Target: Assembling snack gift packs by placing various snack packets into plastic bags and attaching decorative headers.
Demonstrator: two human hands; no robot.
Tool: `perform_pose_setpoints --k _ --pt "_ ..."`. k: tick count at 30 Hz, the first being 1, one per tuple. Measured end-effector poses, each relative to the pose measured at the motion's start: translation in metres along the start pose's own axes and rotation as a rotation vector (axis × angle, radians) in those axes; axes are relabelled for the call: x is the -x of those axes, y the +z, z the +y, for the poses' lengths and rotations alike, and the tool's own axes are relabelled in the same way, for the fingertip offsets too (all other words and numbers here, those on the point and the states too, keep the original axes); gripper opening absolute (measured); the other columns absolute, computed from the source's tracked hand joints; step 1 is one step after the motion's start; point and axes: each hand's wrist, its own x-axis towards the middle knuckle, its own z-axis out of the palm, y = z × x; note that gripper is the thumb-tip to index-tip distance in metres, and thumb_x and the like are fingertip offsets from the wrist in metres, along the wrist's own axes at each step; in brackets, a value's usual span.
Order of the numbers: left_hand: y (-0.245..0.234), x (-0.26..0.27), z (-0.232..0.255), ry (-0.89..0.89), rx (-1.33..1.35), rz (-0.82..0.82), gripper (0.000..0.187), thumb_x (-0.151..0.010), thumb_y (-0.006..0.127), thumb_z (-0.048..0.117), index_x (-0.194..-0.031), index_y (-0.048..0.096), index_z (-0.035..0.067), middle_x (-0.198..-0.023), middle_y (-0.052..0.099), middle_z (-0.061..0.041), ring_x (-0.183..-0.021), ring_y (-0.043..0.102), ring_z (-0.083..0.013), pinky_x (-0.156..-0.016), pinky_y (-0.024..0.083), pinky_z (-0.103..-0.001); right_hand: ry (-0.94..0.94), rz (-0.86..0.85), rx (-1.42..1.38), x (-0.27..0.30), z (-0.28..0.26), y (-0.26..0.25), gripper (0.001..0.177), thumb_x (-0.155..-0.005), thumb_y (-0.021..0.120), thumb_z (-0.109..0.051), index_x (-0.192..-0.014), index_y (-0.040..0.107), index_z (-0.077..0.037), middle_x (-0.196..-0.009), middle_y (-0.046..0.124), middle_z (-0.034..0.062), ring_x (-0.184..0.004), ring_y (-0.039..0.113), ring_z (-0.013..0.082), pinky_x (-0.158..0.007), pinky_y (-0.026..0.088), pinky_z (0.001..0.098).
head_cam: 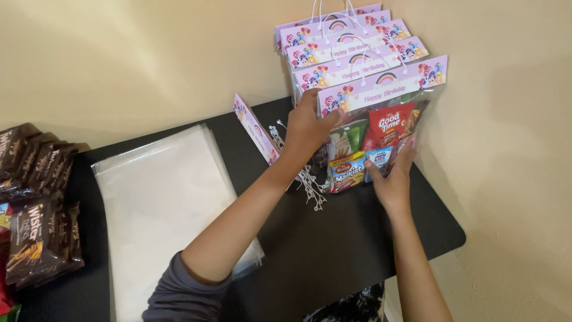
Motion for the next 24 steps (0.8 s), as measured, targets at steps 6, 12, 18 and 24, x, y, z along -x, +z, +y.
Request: perform_pose_setpoints --k 6,12,18,24 --pt "-0.027 0.018 -0.013 0.135 0.059 0.101 0.067 -0.103 0.075 0.036 -0.156 0.051 0.002 -0.131 0.074 -0.032 -0.125 0.073 -0.0468 -0.104 0.062 -0.053 0.029 -0.041 0.026 0.038 -0.009 0.019 0.145 -0.082 0.095 -0.046 -0.178 -0.007 -0.009 -0.176 -0.006 0.0435 -0.166 0.004 0.0576 -0.136 0.016 0.0634" --pt "-0.091 0.067 -0.036 0.148 -0.003 -0.016 0.061 -0.102 0.078 0.043 -0.149 0.062 0.008 -0.137 0.074 -0.024 -0.133 0.069 -0.0417 -0.113 0.057 -0.049 0.069 -0.046 0.084 0.032 -0.004 0.027 0.148 -0.078 0.098 -0.042 -0.178 -0.006 -0.007 -0.175 -0.006 0.0444 -0.166 0.006 0.0568 -0.137 0.015 0.0605" --pt "-0.177 0.114 -0.106 0.048 -0.124 -0.060 0.045 -0.100 0.081 0.028 -0.138 0.073 0.005 -0.134 0.075 -0.025 -0.132 0.070 -0.0442 -0.112 0.056 -0.053 0.077 -0.040 0.036 0.028 -0.006 0.032 0.144 -0.084 0.097 -0.033 -0.178 -0.010 -0.010 -0.177 -0.004 0.0428 -0.167 0.005 0.0540 -0.138 0.014 0.0591" --pt "-0.271 0.167 -0.164 -0.252 -0.119 0.180 0.041 -0.102 0.079 0.025 -0.137 0.074 0.003 -0.139 0.072 -0.027 -0.139 0.064 -0.0443 -0.117 0.052 -0.050 -0.025 0.015 0.044 0.026 0.013 0.037 0.145 -0.078 0.100 -0.024 -0.178 -0.002 -0.003 -0.174 0.001 0.0487 -0.165 0.001 0.0587 -0.138 0.006 0.0620"
